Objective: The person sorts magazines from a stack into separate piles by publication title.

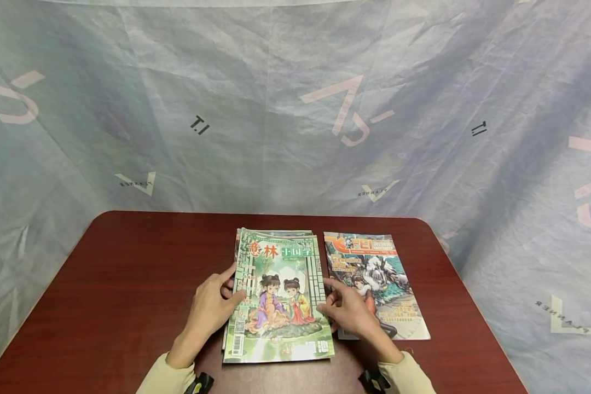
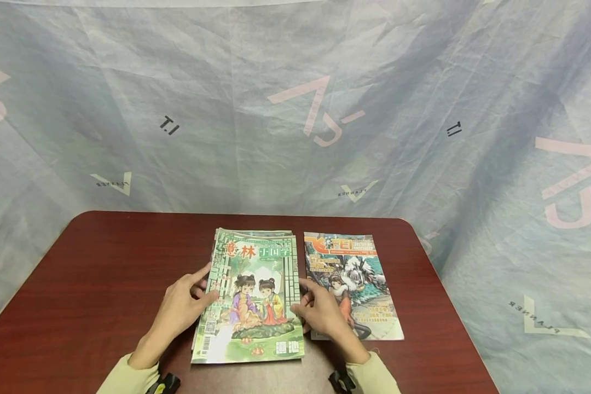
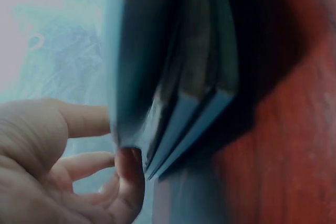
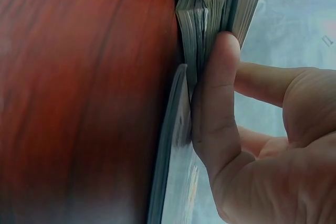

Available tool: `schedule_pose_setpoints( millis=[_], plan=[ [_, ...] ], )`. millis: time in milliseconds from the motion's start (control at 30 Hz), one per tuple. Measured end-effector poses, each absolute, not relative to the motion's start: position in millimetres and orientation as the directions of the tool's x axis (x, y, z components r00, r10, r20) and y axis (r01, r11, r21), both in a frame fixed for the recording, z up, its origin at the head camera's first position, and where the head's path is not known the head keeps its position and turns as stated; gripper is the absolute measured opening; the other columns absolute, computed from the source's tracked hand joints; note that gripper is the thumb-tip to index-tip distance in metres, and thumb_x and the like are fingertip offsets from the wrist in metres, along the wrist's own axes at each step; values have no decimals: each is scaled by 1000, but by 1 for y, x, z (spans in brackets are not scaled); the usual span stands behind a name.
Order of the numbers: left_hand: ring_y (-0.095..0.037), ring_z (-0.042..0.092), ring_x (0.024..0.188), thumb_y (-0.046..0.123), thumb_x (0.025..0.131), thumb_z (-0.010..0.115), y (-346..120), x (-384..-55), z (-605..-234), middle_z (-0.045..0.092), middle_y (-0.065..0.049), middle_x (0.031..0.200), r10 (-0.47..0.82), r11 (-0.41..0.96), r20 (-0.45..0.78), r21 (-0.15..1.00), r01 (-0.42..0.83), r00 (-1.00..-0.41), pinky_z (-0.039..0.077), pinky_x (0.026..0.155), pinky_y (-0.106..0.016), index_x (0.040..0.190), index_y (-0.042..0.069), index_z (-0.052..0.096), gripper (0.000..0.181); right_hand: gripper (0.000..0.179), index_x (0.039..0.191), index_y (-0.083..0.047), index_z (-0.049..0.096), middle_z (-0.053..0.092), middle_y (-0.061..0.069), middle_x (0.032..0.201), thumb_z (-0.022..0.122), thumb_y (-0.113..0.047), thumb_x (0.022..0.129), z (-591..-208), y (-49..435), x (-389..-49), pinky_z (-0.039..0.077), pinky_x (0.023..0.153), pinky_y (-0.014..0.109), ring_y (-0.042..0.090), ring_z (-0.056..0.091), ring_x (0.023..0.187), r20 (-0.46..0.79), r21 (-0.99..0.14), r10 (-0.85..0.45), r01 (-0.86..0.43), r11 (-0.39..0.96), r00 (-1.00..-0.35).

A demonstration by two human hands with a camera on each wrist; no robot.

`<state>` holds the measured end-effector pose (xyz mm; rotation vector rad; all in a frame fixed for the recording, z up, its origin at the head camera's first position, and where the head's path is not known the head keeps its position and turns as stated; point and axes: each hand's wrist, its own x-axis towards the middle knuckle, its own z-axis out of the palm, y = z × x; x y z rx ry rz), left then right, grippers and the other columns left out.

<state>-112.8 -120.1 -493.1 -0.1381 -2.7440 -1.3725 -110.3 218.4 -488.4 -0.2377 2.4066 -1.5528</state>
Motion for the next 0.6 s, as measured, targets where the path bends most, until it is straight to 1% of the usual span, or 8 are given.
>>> schedule_pose_setpoints(
  millis=[67, 133, 233, 267, 333, 400, 467, 600],
  plan=[
    [-16, 67, 81, 21, 101, 82, -122, -116, -502, 71, -12, 109, 79, 568, 106, 812, 132, -991, 49, 66, -33, 165, 6, 52, 72, 74, 163, 13, 41, 65, 12, 89, 79, 1, 100, -489, 218, -110, 62, 50, 42, 25, 65, 59, -134, -912, -275, 10, 410, -952],
    [-17, 74, 82, 32, 105, 79, -126, -124, -523, 75, -23, 118, 122, 546, 104, 823, 154, -987, 54, 66, -35, 172, 12, 42, 79, 74, 163, 12, 41, 65, 12, 89, 79, 1, 101, -489, 219, -110, 62, 50, 42, 27, 65, 59, -135, -913, -271, 13, 407, -953],
    [-27, 83, 96, 33, 107, 76, -130, -132, -542, 71, -38, 132, 155, 510, 48, 851, 122, -987, 64, 75, -44, 177, 20, 31, 84, 74, 164, 12, 41, 65, 11, 89, 78, 0, 101, -489, 219, -111, 63, 51, 42, 28, 66, 59, -135, -915, -269, 16, 403, -954],
    [-28, 83, 101, 33, 108, 74, -131, -134, -547, 68, -41, 135, 163, 503, 27, 858, 106, -986, 65, 78, -43, 178, 21, 28, 85, 74, 164, 12, 41, 65, 11, 89, 78, 0, 101, -489, 219, -111, 63, 51, 43, 27, 66, 59, -135, -916, -270, 16, 401, -953],
    [-38, 81, 108, 22, 108, 74, -128, -131, -533, 64, -42, 139, 151, 459, -37, 888, 37, -988, 65, 83, -49, 178, 16, 28, 84, 74, 164, 12, 40, 65, 11, 90, 78, 0, 102, -489, 219, -111, 63, 51, 43, 25, 65, 60, -136, -919, -273, 18, 394, -952],
    [-45, 79, 111, 12, 107, 73, -122, -123, -511, 62, -44, 140, 132, 419, -81, 908, -18, -988, 63, 82, -46, 176, 9, 29, 83, 74, 164, 12, 40, 65, 12, 90, 77, 0, 102, -488, 219, -111, 63, 51, 44, 23, 64, 60, -135, -922, -275, 19, 387, -952],
    [-48, 78, 112, 8, 107, 72, -120, -119, -501, 61, -46, 141, 126, 387, -102, 921, -45, -987, 61, 80, -44, 176, 5, 29, 81, 74, 165, 12, 39, 65, 12, 90, 77, 0, 102, -488, 220, -112, 63, 52, 45, 22, 64, 60, -138, -924, -275, 24, 381, -951],
    [-55, 72, 121, 2, 108, 69, -115, -114, -490, 54, -49, 146, 106, 324, -147, 940, -105, -983, 62, 91, -55, 175, 2, 29, 78, 74, 166, 11, 38, 66, 13, 91, 76, -2, 103, -489, 220, -112, 63, 52, 45, 19, 62, 60, -144, -929, -280, 31, 370, -949]
  ],
)
